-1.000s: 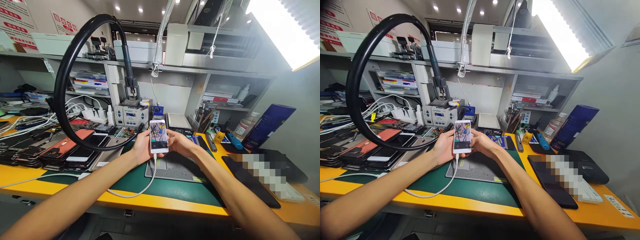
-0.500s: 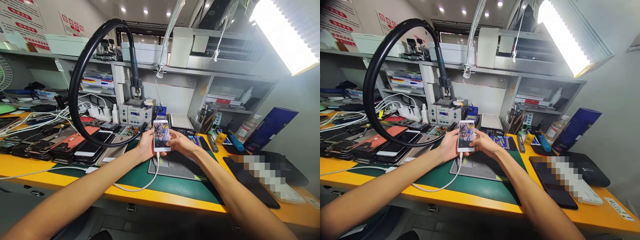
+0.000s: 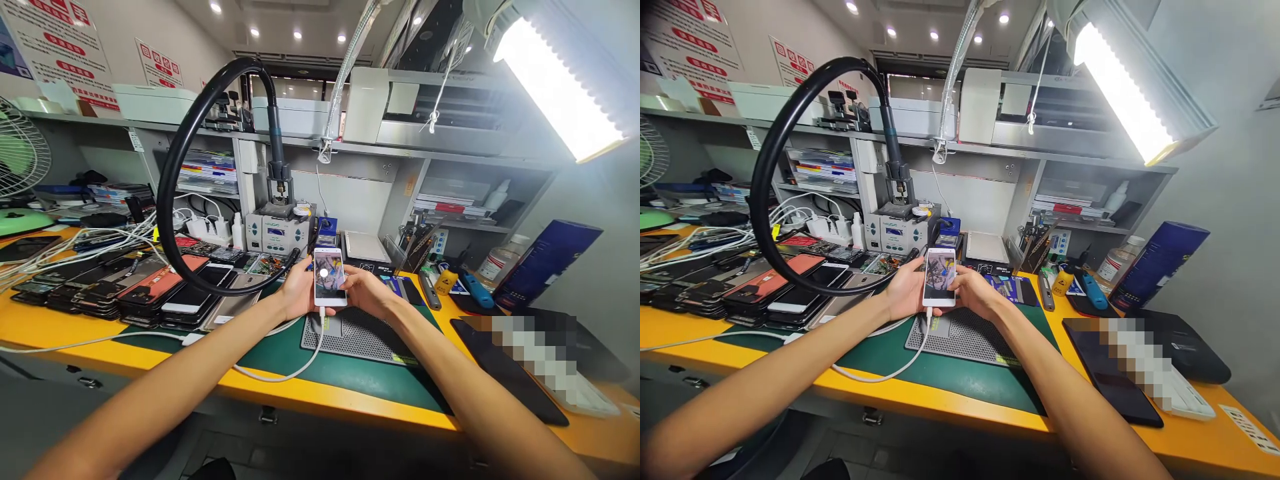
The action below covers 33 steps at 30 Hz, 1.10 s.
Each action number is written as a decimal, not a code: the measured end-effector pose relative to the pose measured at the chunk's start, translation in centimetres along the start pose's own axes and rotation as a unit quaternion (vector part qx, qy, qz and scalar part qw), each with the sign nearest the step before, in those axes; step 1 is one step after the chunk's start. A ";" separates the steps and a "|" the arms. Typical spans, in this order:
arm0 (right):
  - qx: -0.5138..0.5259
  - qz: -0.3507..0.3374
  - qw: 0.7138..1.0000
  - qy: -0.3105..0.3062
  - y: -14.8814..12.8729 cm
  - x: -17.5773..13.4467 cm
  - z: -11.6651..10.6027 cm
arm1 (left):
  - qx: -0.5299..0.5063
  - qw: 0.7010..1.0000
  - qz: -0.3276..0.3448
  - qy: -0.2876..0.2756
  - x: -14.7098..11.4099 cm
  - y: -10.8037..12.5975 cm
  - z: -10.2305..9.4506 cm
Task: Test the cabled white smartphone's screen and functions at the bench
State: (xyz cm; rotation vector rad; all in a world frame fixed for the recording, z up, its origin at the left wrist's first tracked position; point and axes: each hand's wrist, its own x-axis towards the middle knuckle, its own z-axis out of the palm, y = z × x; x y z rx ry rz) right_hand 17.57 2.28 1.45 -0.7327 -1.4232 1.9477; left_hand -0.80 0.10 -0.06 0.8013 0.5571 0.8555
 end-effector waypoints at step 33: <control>-0.458 0.241 0.848 0.112 -0.9 0.7 -3.2 | 0.349 0.911 -0.050 0.215 0.4 1.4 -1.5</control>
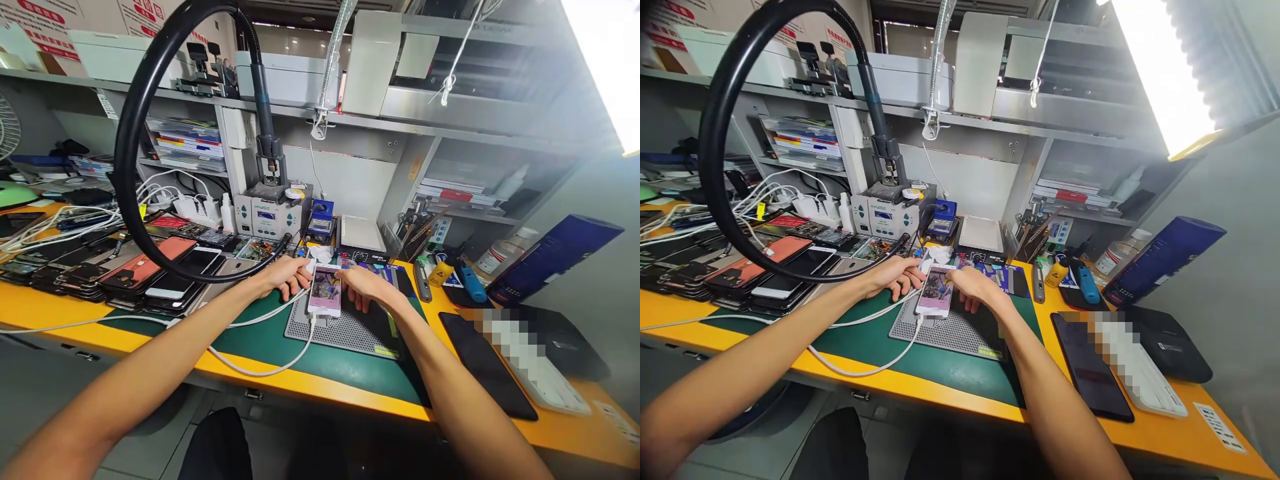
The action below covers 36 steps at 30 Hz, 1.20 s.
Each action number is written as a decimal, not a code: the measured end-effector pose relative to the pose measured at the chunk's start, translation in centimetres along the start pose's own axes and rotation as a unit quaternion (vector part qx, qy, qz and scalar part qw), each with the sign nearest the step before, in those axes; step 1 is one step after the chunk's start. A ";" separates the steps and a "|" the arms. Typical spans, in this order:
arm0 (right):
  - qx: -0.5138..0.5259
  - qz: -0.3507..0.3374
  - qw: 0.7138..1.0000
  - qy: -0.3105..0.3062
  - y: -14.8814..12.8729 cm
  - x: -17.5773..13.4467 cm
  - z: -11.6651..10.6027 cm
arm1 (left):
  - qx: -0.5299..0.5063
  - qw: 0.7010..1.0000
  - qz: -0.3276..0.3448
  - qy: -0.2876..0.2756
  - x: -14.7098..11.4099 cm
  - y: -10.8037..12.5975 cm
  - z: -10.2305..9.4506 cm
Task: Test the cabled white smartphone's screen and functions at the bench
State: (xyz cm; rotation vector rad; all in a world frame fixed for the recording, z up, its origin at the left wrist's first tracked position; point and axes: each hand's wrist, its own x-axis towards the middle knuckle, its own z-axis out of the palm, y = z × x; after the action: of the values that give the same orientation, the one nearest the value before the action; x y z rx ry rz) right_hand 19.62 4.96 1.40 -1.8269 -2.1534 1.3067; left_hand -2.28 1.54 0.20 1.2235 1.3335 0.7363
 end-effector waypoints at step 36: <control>-0.057 -0.141 0.988 -0.039 0.6 -1.4 -1.3 | -0.355 0.883 0.307 0.021 -4.6 2.6 0.4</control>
State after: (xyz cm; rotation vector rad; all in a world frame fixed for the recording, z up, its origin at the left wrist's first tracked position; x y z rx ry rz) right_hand 21.21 4.54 2.49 -1.4547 -2.4613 1.2337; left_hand -1.99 -2.12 3.99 1.0015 0.5641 1.5470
